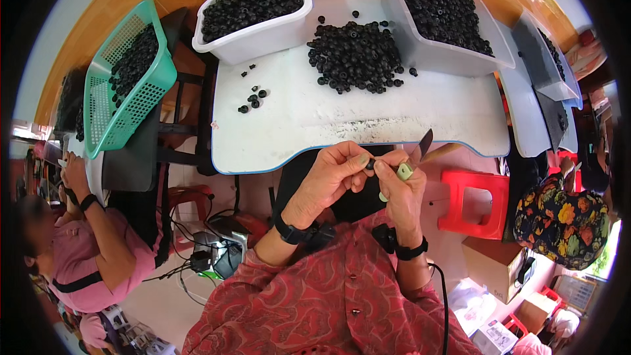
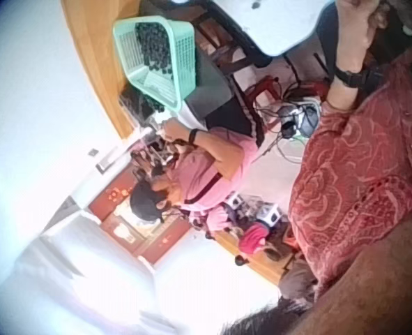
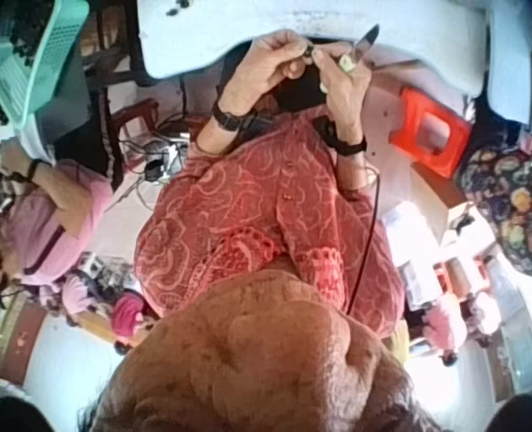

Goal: Trimming excess material from small black molded parts using a craft knife at a processing table.

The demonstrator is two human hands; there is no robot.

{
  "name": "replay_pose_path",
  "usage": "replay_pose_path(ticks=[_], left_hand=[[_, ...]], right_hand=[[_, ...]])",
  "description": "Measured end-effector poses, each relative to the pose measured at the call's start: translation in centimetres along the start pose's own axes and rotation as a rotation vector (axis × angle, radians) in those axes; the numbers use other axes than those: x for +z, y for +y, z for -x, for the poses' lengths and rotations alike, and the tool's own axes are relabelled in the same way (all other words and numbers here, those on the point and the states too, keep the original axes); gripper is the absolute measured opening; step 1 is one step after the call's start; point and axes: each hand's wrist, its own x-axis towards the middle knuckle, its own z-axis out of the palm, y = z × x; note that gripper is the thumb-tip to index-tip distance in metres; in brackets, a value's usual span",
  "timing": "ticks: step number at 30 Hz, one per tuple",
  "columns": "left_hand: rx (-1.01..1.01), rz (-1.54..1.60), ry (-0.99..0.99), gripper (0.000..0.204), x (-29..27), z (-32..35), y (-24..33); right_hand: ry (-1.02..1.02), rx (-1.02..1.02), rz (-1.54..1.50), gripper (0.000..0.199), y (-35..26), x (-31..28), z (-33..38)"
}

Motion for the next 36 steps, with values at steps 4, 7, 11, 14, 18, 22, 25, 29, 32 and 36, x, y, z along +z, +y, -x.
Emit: replay_pose_path(ticks=[4, 7, 11, 14, 18, 22, 25, 29, 32, 36], left_hand=[[-0.006, -0.072, -0.011, 0.01, -0.2, 0.2, 0.4], [-0.011, -0.172, 0.04, 0.007, -0.6, 0.1, 1.1], [-0.029, -0.224, 0.125, 0.007, -1.3, -0.6, 2.7], [0.066, -0.236, 0.284, 0.008, -2.2, -2.0, 6.1], [0.398, -0.277, 0.368, 0.011, -3.2, -5.1, 13.6], [0.716, -0.266, 0.404, 0.015, -2.5, -6.9, 19.5], [0.813, -0.242, 0.558, 0.016, -3.0, -6.5, 20.0], [0.692, -0.37, 0.621, 0.015, -4.9, -6.1, 15.5], [0.526, -0.545, 0.591, 0.016, -2.9, -4.7, 10.7], [0.502, -0.706, 0.446, 0.015, 0.7, -2.7, 6.2]], right_hand=[[-0.026, 0.126, -0.03, 0.011, 0.4, -0.2, -0.2], [-0.015, 0.171, 0.036, 0.012, 0.5, 0.2, -0.4], [0.028, 0.21, 0.145, 0.011, 0.8, 0.6, -0.4], [0.023, 0.202, 0.218, 0.012, 1.2, 0.7, -0.3], [0.058, 0.153, 0.252, 0.01, 1.6, 0.8, -0.5], [0.091, 0.112, 0.249, 0.009, 1.5, 0.9, -0.5], [0.08, 0.115, 0.256, 0.009, 1.8, 0.6, -0.1], [0.084, 0.185, 0.276, 0.009, 2.1, -0.2, 0.2], [0.028, -0.041, 0.523, 0.011, 2.9, -0.7, -0.6], [-0.051, -0.311, 1.025, 0.015, 2.5, 0.0, -2.7]])
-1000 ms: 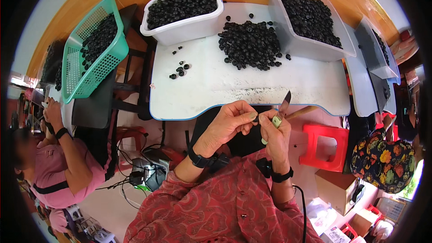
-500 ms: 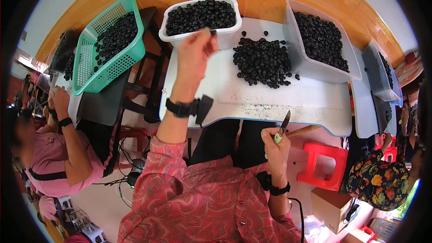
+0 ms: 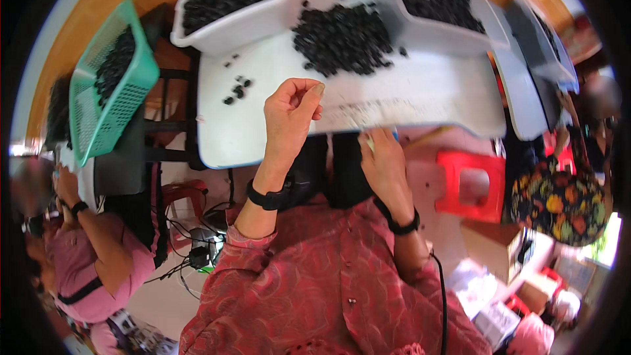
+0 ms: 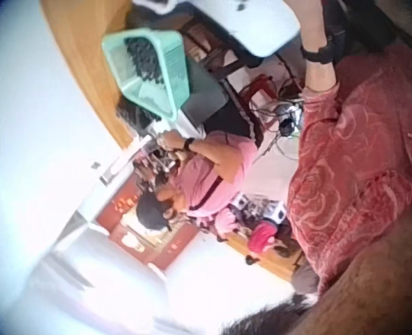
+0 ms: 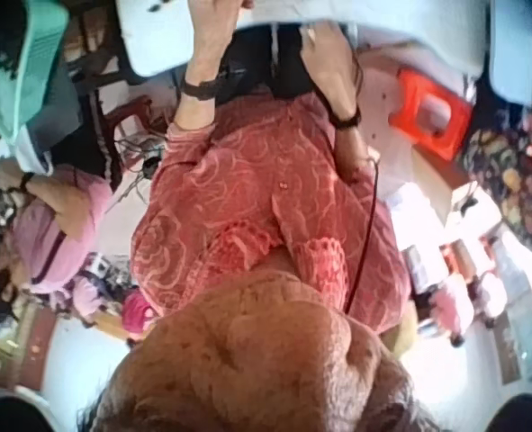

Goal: Trimming excess material from small black molded parts using a craft knife at a processing table.

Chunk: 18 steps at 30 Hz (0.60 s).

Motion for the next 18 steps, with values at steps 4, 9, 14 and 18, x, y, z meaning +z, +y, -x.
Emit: replay_pose_path(ticks=[4, 9, 14, 18], left_hand=[[0.23, -0.303, -0.085, 0.007, 3.1, 4.5, -1.2], [0.584, -0.484, -0.327, 0.013, 6.1, 7.8, -1.2], [0.872, -0.687, -0.512, 0.02, 6.9, 9.2, -0.9], [0.872, -0.784, -0.703, 0.02, 7.4, 11.3, -2.0]], right_hand=[[-0.09, 0.09, 0.168, 0.015, 0.2, -0.5, -0.5], [-0.129, 0.066, 0.316, 0.021, 0.9, -0.8, -0.5], [-0.1, 0.075, 0.351, 0.023, 0.1, -1.6, -0.3], [-0.129, 0.185, 0.383, 0.018, 0.3, 0.1, -0.9]])
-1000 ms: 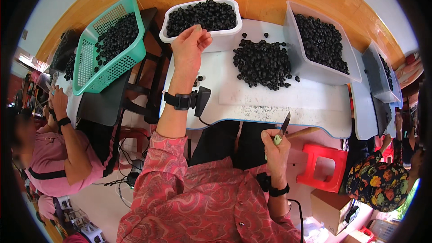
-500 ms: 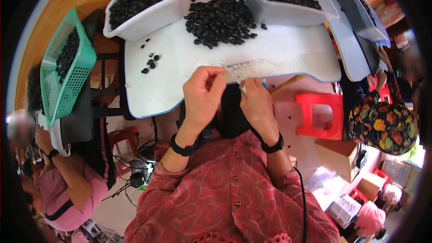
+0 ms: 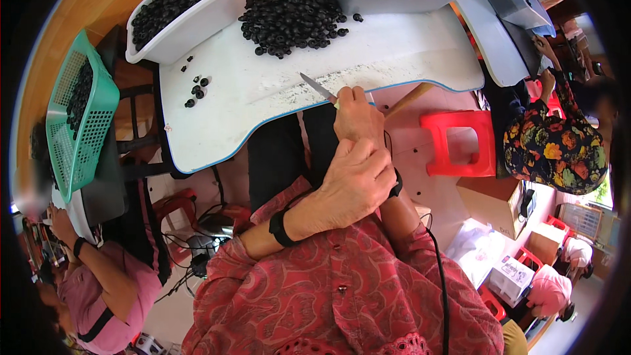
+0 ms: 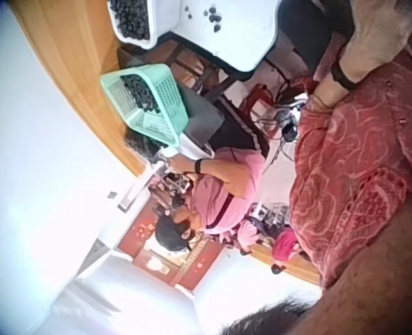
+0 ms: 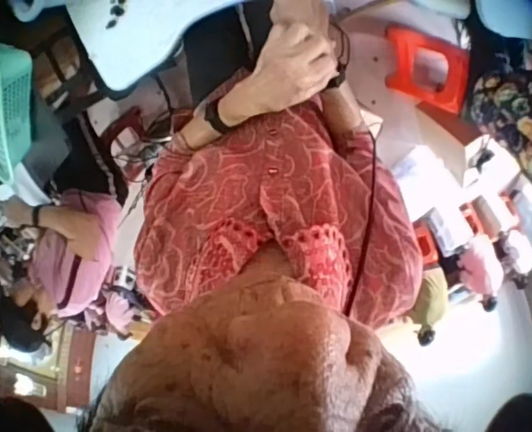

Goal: Trimming excess material from small black molded parts using a craft knife at a processing table.

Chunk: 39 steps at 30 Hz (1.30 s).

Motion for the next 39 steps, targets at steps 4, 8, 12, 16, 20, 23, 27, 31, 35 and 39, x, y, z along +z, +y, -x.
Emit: replay_pose_path(ticks=[4, 8, 12, 16, 20, 23, 27, 31, 35, 39], left_hand=[[0.09, 0.022, -0.058, 0.023, 0.4, -0.3, 0.0], [0.115, 0.143, -0.139, 0.023, -0.6, -0.9, -1.2], [0.133, 0.208, -0.241, 0.026, -1.6, -1.7, -1.3], [0.145, 0.202, -0.222, 0.027, -1.4, -1.6, -0.4], [0.145, 0.195, -0.122, 0.027, -1.2, -1.5, -0.1], [-0.035, 0.328, 0.169, 0.028, -2.1, -1.3, 0.3], [-0.326, 0.395, 0.532, 0.028, -0.7, 1.0, -1.0], [-0.516, 0.688, 0.427, 0.049, 0.9, 1.0, -2.7], [-0.605, 1.361, 0.35, 0.058, 1.8, 0.2, -2.9], [-0.624, 1.455, 0.23, 0.05, 1.8, 0.0, -3.4]], right_hand=[[0.022, 0.024, -0.009, 0.011, 0.2, 0.4, -0.5], [0.092, 0.051, -0.016, 0.008, 0.1, 0.8, -0.6], [0.13, 0.012, 0.028, 0.008, -1.1, 0.2, -0.4], [0.263, 0.023, -0.156, 0.011, -1.5, 0.3, -0.5], [0.526, -0.04, -0.479, 0.006, -1.4, 0.5, -1.3], [0.511, 0.026, -0.739, 0.01, -0.6, -0.6, -2.7], [0.417, 0.139, -1.015, 0.012, -0.4, -3.6, -3.1], [0.366, 0.199, -1.181, 0.014, -0.6, -4.0, -3.3], [0.38, 0.252, -1.254, 0.015, -0.4, -4.1, -3.4], [0.45, 0.251, -1.306, 0.016, 0.7, -4.5, -4.0]])
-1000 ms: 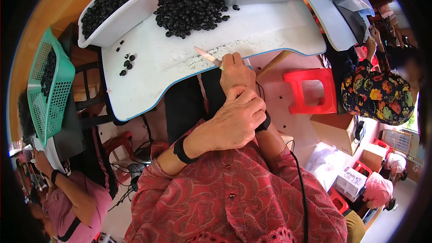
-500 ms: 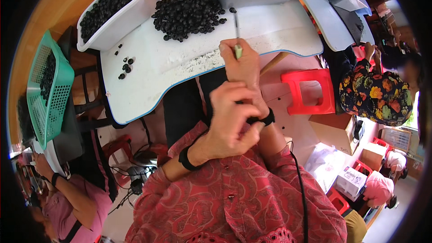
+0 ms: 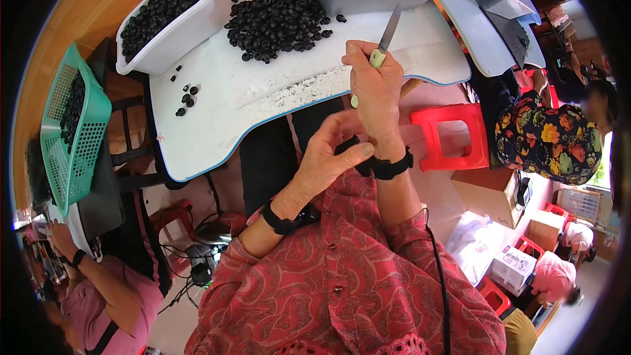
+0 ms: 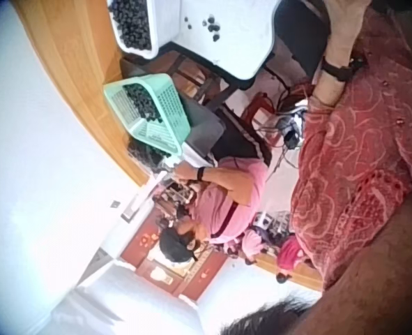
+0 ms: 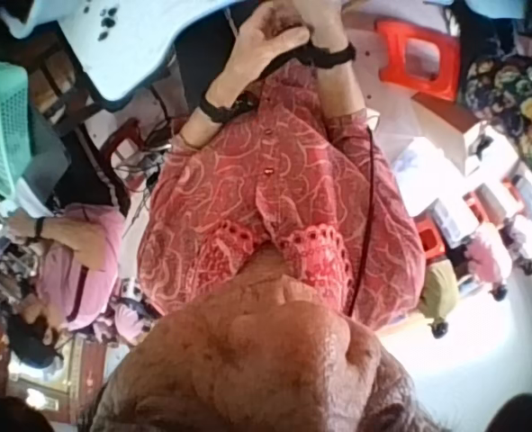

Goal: Trimming excess material from small black molded parts using a craft knife at a processing table.

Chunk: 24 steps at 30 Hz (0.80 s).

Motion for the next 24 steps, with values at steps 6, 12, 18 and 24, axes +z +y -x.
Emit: replay_pose_path(ticks=[6, 12, 18, 24], left_hand=[[-0.246, -0.051, -0.162, 0.031, 0.0, -0.7, 1.4], [-0.297, -0.139, -0.213, 0.037, 0.1, -1.1, 1.5], [-0.328, -0.182, -0.184, 0.035, 0.7, -0.7, 1.3], [-0.349, -0.194, -0.201, 0.038, 0.3, -0.3, 1.0]], right_hand=[[-0.069, 0.084, -0.154, 0.016, -0.6, 0.3, 0.4], [0.049, -0.311, 0.242, 0.01, 0.3, 0.4, -0.1], [0.212, -0.881, 0.796, 0.016, 0.6, 0.5, -0.5], [0.122, -0.947, 0.855, 0.023, 0.9, 0.6, -0.2]])
